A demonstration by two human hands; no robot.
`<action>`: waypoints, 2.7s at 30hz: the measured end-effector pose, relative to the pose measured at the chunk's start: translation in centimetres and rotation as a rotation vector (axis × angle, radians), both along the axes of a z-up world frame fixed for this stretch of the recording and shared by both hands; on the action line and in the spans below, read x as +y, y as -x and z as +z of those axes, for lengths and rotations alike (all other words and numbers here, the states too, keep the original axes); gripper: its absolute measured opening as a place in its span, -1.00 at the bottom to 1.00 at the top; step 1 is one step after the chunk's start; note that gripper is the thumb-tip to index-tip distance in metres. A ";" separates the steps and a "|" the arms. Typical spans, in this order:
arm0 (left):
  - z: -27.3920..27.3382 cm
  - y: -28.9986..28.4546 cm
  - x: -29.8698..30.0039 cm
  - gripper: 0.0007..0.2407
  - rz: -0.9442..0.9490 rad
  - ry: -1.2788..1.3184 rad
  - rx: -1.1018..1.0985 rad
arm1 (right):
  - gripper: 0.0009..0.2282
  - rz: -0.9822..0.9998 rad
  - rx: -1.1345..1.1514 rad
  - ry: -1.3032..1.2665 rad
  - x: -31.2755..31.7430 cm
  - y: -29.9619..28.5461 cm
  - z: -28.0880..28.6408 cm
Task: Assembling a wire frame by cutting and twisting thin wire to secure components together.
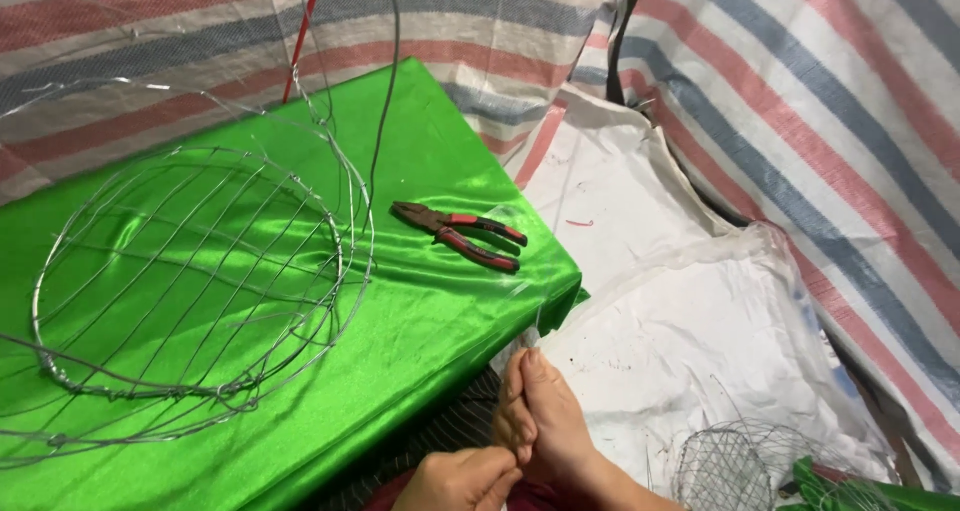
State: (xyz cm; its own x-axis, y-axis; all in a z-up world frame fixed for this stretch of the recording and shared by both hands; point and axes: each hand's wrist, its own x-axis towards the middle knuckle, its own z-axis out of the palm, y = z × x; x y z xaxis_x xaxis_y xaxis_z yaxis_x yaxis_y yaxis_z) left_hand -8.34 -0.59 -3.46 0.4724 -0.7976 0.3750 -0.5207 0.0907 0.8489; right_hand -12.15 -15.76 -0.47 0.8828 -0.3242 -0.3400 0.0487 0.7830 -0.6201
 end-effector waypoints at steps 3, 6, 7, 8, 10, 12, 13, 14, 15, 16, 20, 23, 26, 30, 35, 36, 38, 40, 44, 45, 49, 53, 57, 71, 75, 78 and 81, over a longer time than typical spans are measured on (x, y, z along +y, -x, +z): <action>-0.2 0.2 -0.3 -0.83 -0.007 -0.041 -0.018 | -0.63 0.009 0.068 -0.035 -0.4 0.4 0.4; 1.6 -1.2 -0.3 -0.92 -0.081 -0.033 0.119 | -0.63 -0.050 -0.059 0.096 -0.8 0.1 0.4; 1.6 -1.4 -0.3 -0.92 -0.079 -0.033 0.118 | -0.63 -0.048 -0.059 0.096 -0.9 -0.1 0.3; 1.6 -1.6 -0.4 -0.91 -0.067 -0.048 0.096 | -0.63 -0.095 -0.068 0.170 -1.0 -0.2 0.2; 1.6 -1.8 -0.6 -0.91 -0.047 -0.070 0.077 | -0.63 -0.134 -0.075 0.239 -0.9 -0.7 0.4; 1.7 -2.1 -0.9 -0.84 0.006 -0.033 0.034 | -0.66 -0.245 -0.074 0.552 -0.8 -1.4 1.0; 1.7 -1.9 -0.8 -0.84 0.015 -0.040 0.038 | -0.66 -0.235 -0.071 0.546 -0.5 -1.7 0.9; 1.7 -1.9 -0.9 -0.86 0.028 -0.012 0.045 | -0.67 -0.322 -0.079 0.655 -0.4 -2.0 0.9; 1.8 -1.8 -1.1 -0.87 0.040 0.016 0.053 | -0.67 -0.409 -0.087 0.764 -0.3 -2.3 1.0; 1.8 -1.8 -1.0 -0.87 0.043 0.018 0.052 | -0.67 -0.406 -0.089 0.766 -0.2 -2.6 0.7; 1.8 -2.1 -1.0 -0.88 0.078 -0.041 0.265 | -0.66 -0.430 -0.090 0.871 -0.2 -3.9 0.7; 2.4 -3.1 -0.9 -0.84 0.122 -0.085 0.357 | -0.57 -0.265 -0.122 1.022 -2.6 -4.8 0.3; 3.4 -4.6 -0.2 -0.80 0.189 -0.157 0.446 | -0.42 -0.118 -0.192 1.254 -6.2 -6.2 -1.4; 4.3 -5.7 0.4 -0.79 0.245 -0.185 0.555 | -0.85 -0.095 0.031 1.965 -9.6 -9.8 -1.3; 4.6 -5.7 0.5 -0.80 0.243 -0.180 0.522 | -0.87 -0.059 -0.042 2.234 -12.4 -13.7 -5.1; 4.6 -5.9 0.5 -0.80 0.240 -0.178 0.505 | -0.87 -0.040 -0.100 2.298 -12.5 -14.6 -5.3; 4.6 -5.9 0.6 -0.80 0.245 -0.183 0.505 | -0.86 0.045 -0.025 2.288 -12.3 -15.0 -5.7; 4.5 -6.0 0.7 -0.80 0.250 -0.188 0.505 | -0.84 0.128 0.051 2.275 -12.0 -15.5 -5.9; 4.3 -6.0 0.7 -0.80 0.253 -0.179 0.497 | -0.75 0.278 0.222 2.233 -11.9 -16.3 -6.0; 4.4 -6.0 0.7 -0.81 0.244 -0.169 0.491 | -0.77 0.243 0.197 2.235 -12.0 -16.4 -6.0; 4.2 -6.0 0.6 -0.81 0.235 -0.179 0.453 | -0.73 0.245 0.220 2.275 -11.7 -17.0 -5.9; 4.0 -6.1 0.8 -0.80 0.237 -0.178 0.487 | -0.64 0.384 0.448 2.223 -11.5 -17.5 -6.2; 3.6 -6.0 0.7 -0.80 0.233 -0.157 0.491 | -0.63 0.352 0.469 2.249 -11.8 -17.7 -7.4; 3.6 -6.1 0.9 -0.81 0.274 -0.173 0.482 | -0.69 0.040 0.482 2.018 -13.3 -13.6 -5.2; 4.4 -6.3 1.2 -0.80 0.242 -0.149 0.519 | -0.70 0.028 0.558 1.028 -11.8 -7.0 1.9; 4.7 -6.6 1.0 -0.81 0.230 -0.159 0.525 | -0.81 0.078 0.455 0.906 -12.4 -1.0 1.7; 5.2 -6.5 0.7 -0.81 0.222 -0.149 0.498 | -0.67 0.224 0.074 0.849 -12.7 4.6 -0.9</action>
